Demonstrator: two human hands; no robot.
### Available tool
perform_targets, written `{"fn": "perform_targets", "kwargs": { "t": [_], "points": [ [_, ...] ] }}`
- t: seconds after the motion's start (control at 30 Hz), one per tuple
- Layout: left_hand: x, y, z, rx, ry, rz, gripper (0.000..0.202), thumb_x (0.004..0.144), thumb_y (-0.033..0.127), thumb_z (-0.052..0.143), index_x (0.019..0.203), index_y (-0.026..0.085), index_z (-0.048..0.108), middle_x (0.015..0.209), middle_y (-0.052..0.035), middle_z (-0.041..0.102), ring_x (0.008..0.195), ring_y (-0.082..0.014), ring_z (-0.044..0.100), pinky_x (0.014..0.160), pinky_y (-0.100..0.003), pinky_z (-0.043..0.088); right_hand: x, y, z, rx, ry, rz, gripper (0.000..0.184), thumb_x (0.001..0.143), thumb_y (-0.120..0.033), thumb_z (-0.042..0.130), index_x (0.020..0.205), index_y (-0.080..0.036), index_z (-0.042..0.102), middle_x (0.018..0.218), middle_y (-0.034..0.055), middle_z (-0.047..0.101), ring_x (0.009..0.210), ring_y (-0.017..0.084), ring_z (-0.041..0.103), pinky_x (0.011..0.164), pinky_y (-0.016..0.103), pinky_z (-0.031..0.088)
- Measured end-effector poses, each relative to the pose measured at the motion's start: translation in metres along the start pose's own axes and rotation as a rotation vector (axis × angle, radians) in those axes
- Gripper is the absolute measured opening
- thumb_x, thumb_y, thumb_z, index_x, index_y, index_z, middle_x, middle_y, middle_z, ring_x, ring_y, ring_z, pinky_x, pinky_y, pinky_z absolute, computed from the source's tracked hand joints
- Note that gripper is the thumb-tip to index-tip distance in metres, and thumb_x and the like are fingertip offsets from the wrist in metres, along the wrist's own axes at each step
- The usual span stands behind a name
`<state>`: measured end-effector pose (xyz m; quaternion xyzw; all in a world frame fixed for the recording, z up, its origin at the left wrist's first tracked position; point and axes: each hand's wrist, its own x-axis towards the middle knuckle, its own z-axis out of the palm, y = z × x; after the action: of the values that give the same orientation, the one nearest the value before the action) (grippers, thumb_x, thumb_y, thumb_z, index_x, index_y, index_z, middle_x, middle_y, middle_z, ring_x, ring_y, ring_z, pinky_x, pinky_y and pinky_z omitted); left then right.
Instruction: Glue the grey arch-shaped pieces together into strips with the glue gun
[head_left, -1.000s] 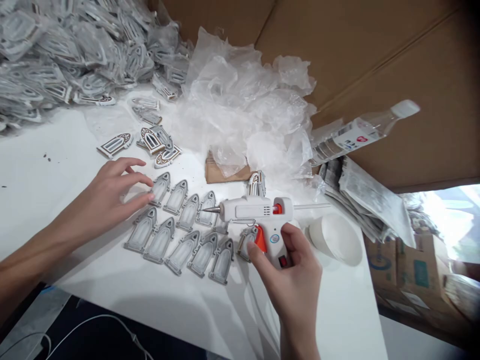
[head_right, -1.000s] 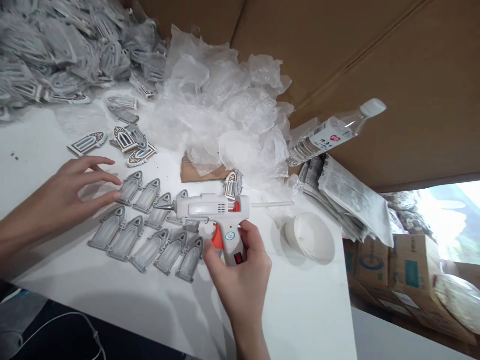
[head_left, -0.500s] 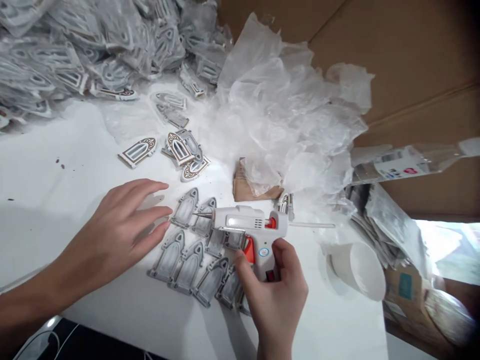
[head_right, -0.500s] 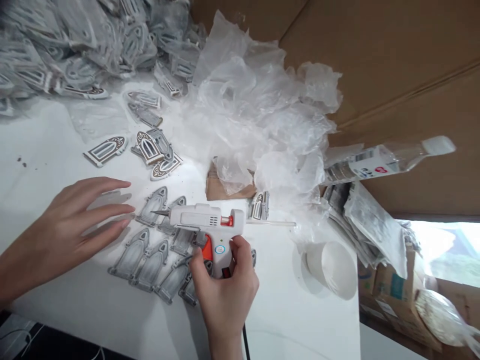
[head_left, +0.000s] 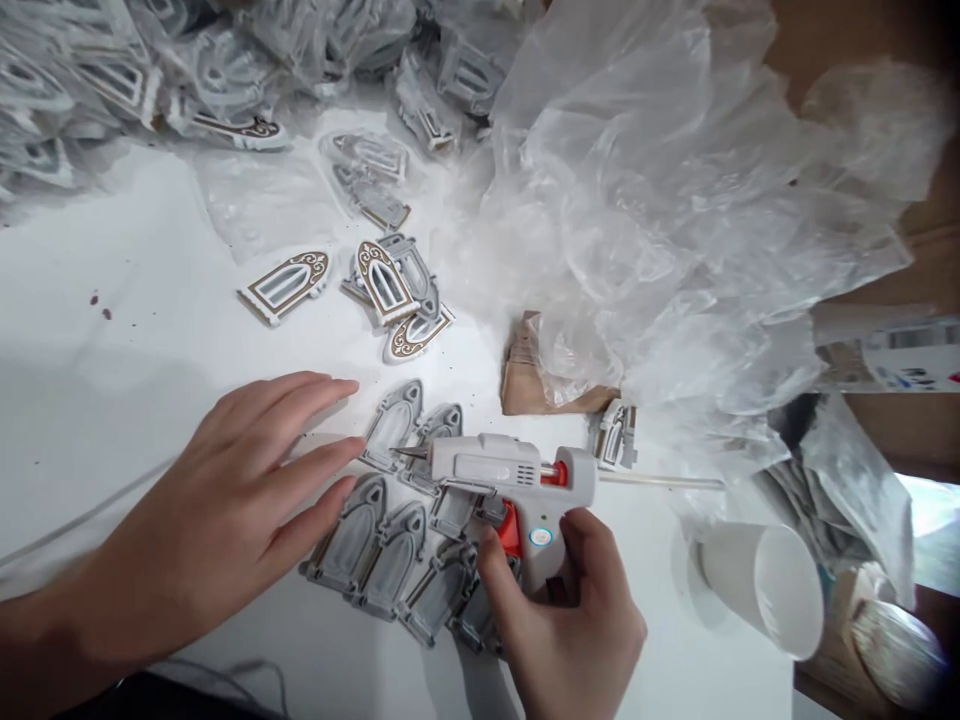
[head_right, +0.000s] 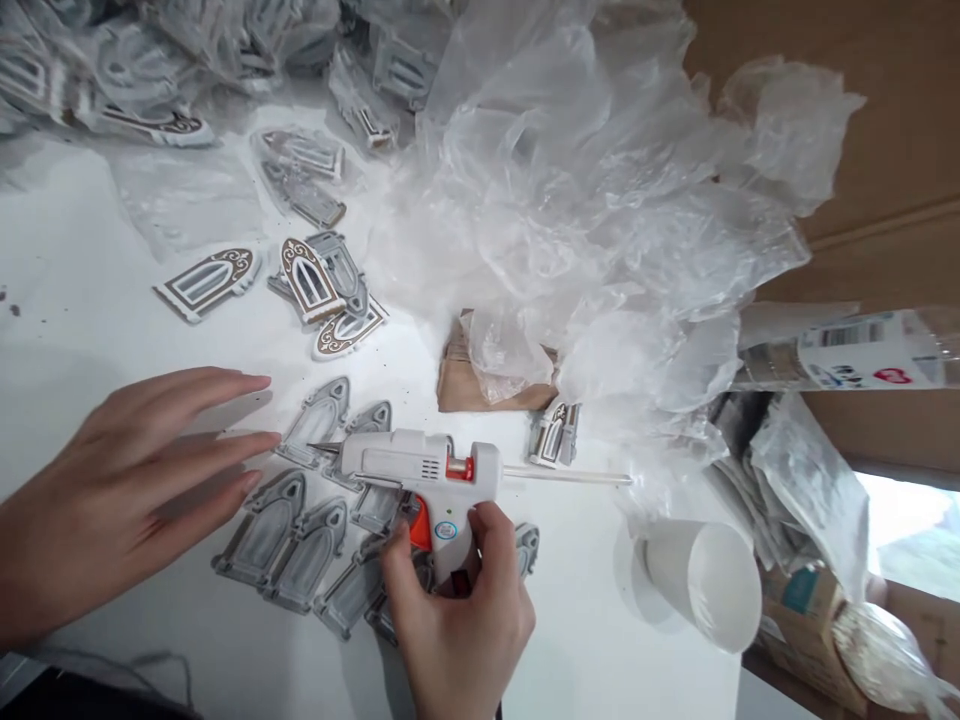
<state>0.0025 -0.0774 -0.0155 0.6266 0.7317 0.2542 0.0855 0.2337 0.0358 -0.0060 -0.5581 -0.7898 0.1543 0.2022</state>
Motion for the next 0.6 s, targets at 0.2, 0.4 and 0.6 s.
{"fn": "perform_targets", "kwargs": {
  "t": [0.2,0.4,0.6],
  "points": [
    [-0.0005,0.0006,0.0027,-0.016,-0.044,-0.011,0.025,0.092,0.023,0.055,0.117,0.026,0.06,0.144,-0.0056,0.045,0.135,-0.0238,0.044,0.11,-0.046,0.038,0.0007,-0.0012,0.0008,-0.041,-0.004,-0.003,0.048,0.073,-0.052,0.071,0.099,-0.015,0.055,0.071,0.0004,0.058,0.047,0.003,0.047,0.042,0.011,0.04],
    [-0.003,0.0008,0.0011,-0.022,-0.062,-0.033,0.025,0.093,0.026,0.053,0.118,0.027,0.061,0.145,-0.0032,0.045,0.135,-0.0252,0.045,0.111,-0.047,0.038,-0.0005,-0.0021,-0.0008,-0.05,0.003,-0.027,0.046,0.074,-0.052,0.07,0.097,-0.016,0.055,0.067,-0.0003,0.056,0.046,0.004,0.046,0.041,0.011,0.04],
    [0.0007,-0.0001,0.0016,-0.03,-0.061,-0.027,0.026,0.093,0.025,0.054,0.118,0.026,0.061,0.146,-0.0025,0.044,0.134,-0.0258,0.045,0.111,-0.046,0.038,0.0005,-0.0027,0.0004,-0.058,-0.016,-0.051,0.044,0.076,-0.049,0.07,0.098,-0.016,0.054,0.07,0.0002,0.059,0.047,0.004,0.05,0.044,0.011,0.043]
  ]
}}
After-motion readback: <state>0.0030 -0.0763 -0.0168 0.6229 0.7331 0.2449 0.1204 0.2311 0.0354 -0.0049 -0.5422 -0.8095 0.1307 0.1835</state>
